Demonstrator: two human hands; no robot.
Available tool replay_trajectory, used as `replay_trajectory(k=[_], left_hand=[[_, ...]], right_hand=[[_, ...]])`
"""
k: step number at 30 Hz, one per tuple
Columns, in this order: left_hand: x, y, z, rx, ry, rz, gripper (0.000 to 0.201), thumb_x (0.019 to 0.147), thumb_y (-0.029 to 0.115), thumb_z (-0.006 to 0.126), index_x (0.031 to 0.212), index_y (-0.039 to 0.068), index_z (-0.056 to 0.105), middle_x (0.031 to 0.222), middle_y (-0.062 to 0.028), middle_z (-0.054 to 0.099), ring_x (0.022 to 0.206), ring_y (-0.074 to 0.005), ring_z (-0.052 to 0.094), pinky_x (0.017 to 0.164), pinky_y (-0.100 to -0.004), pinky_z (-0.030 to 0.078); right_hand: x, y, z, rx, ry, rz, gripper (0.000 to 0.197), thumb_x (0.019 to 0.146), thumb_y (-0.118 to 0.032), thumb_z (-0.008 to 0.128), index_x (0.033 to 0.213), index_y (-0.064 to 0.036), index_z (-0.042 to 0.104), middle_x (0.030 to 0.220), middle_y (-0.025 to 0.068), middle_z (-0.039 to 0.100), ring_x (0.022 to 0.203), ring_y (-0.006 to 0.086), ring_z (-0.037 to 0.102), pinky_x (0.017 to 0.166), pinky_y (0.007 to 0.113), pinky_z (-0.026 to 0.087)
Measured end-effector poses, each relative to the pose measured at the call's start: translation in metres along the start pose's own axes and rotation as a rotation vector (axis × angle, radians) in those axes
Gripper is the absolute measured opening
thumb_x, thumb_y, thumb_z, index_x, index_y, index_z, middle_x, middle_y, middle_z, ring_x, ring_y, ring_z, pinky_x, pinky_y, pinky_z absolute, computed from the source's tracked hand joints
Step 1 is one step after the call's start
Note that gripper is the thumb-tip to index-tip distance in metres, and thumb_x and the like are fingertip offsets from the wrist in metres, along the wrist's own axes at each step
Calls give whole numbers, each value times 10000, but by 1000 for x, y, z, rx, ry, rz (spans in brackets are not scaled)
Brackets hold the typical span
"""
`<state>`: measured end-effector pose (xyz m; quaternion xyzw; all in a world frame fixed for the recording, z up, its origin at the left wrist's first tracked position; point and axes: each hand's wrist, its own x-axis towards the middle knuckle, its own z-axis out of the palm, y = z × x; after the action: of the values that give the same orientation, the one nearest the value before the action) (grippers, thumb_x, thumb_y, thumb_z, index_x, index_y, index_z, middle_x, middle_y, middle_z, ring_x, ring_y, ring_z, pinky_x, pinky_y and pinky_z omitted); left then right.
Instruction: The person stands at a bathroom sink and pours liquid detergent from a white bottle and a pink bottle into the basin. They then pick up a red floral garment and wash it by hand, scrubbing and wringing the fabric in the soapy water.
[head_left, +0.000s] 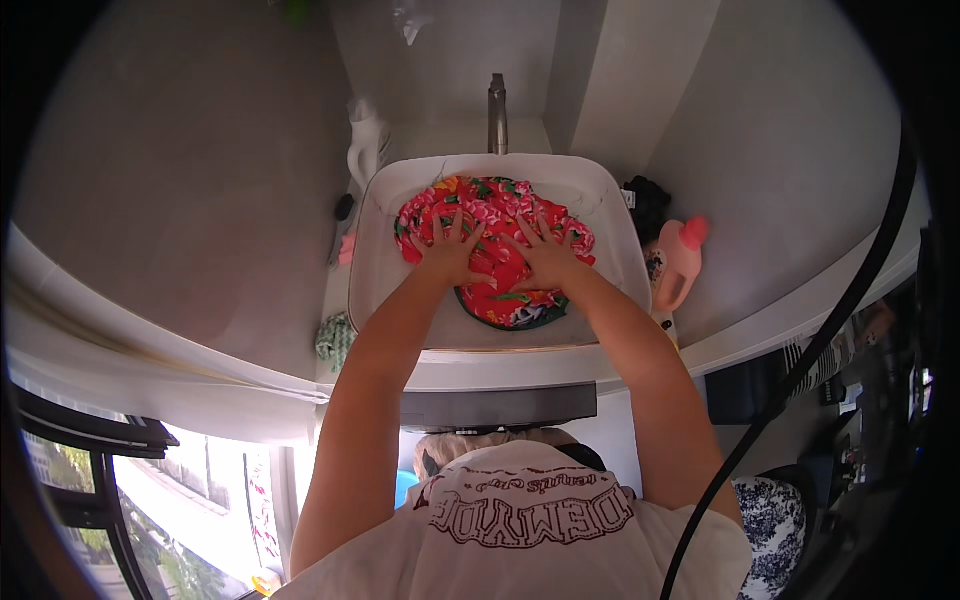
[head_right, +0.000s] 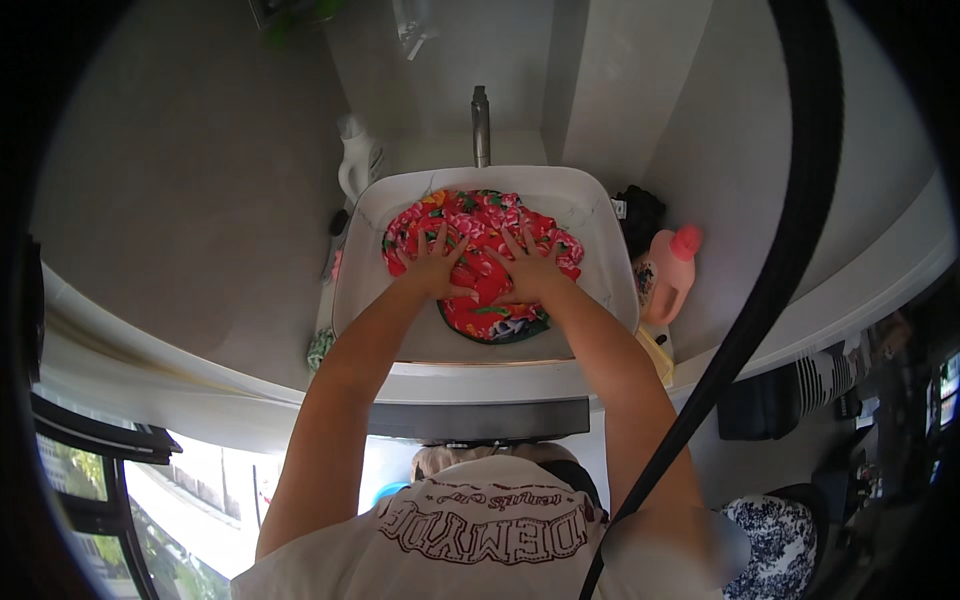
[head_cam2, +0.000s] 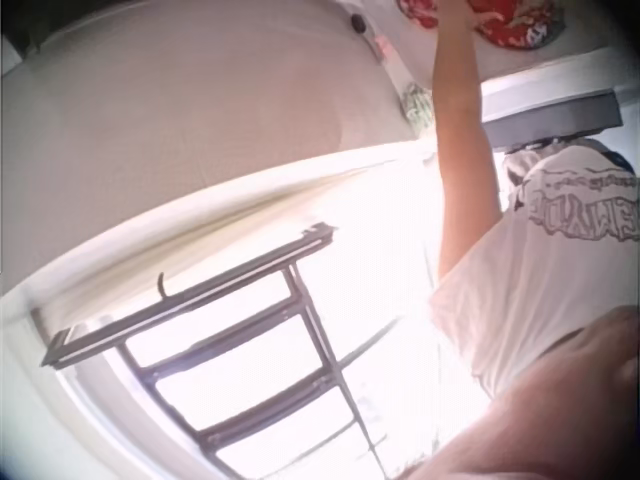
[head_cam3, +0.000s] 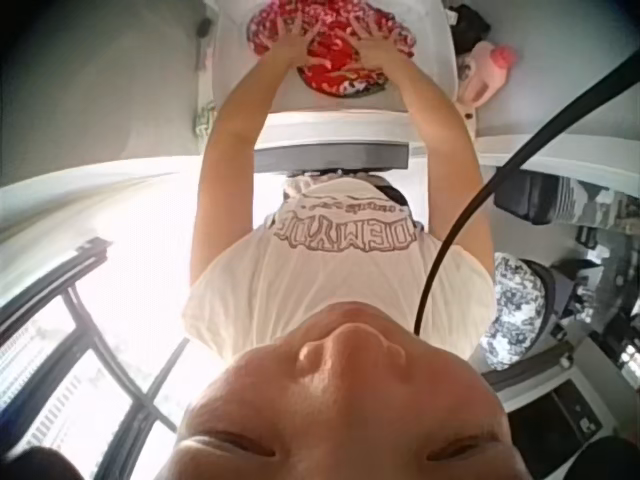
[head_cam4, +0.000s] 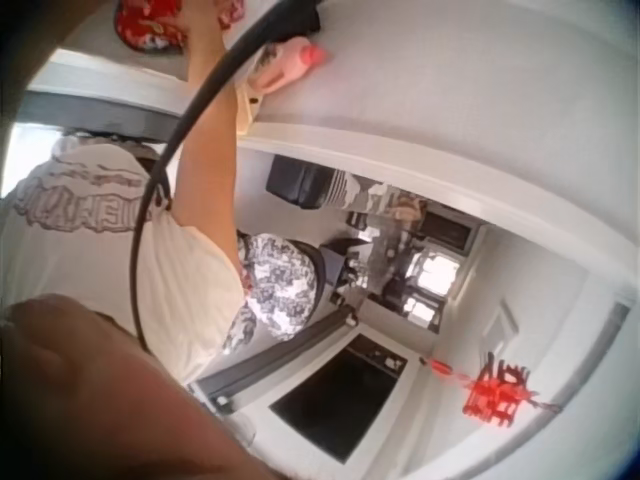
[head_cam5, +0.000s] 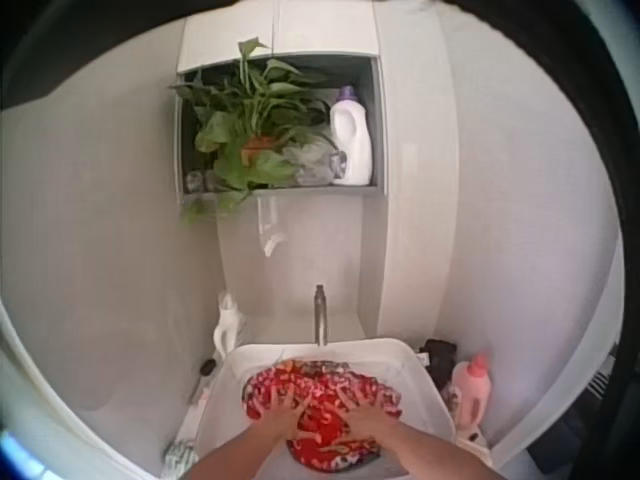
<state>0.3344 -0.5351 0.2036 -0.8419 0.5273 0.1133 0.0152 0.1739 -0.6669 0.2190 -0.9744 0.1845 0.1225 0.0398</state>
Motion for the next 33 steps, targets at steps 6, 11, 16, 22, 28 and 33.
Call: replay_trajectory(k=[6,11,16,22,28,33], left_hand=[[19,6,24,20,-111,-28,1171,529,753,664,1451,370,51,1527,-124,38,1357,-486,-9,950,-764,95],[29,4,39,120,-150,-37,1019,687,571,679,1458,342,54,1517,-118,118,1360,-478,46,960,-748,150],[35,6,40,202,-192,-22,918,777,314,657,1465,303,48,1498,-124,173,1354,-480,92,1007,-595,302],[34,4,38,123,-55,36,797,763,203,655,1434,223,224,1408,-166,314,1290,-477,264,995,-528,369],[41,-5,17,-12,114,251,458,774,253,658,1202,126,559,1162,-136,568,997,-319,587,894,-407,452],[11,-16,-22,-148,251,349,473,794,420,592,1159,120,587,1198,-116,544,1060,-321,546,908,-430,430]], right_hand=[[21,24,25,-28,-25,-43,1035,643,-592,705,1452,-356,105,1535,56,-64,1393,368,-81,985,738,108],[27,23,31,-71,-25,-58,869,771,-495,634,1455,-340,121,1537,58,-55,1399,355,-59,996,721,119],[37,29,42,-85,-42,-78,690,879,-371,513,1458,-314,141,1538,67,-23,1399,363,-35,1015,683,150],[34,23,58,-67,231,-101,579,874,-237,484,1419,-214,289,1510,113,137,1370,392,121,978,657,263],[54,27,45,-58,226,-106,393,821,-209,527,1180,-50,544,1245,148,511,1155,354,480,918,481,424],[36,33,12,154,24,-243,441,787,-306,606,1132,-33,566,1075,146,609,1031,330,571,871,386,466]])
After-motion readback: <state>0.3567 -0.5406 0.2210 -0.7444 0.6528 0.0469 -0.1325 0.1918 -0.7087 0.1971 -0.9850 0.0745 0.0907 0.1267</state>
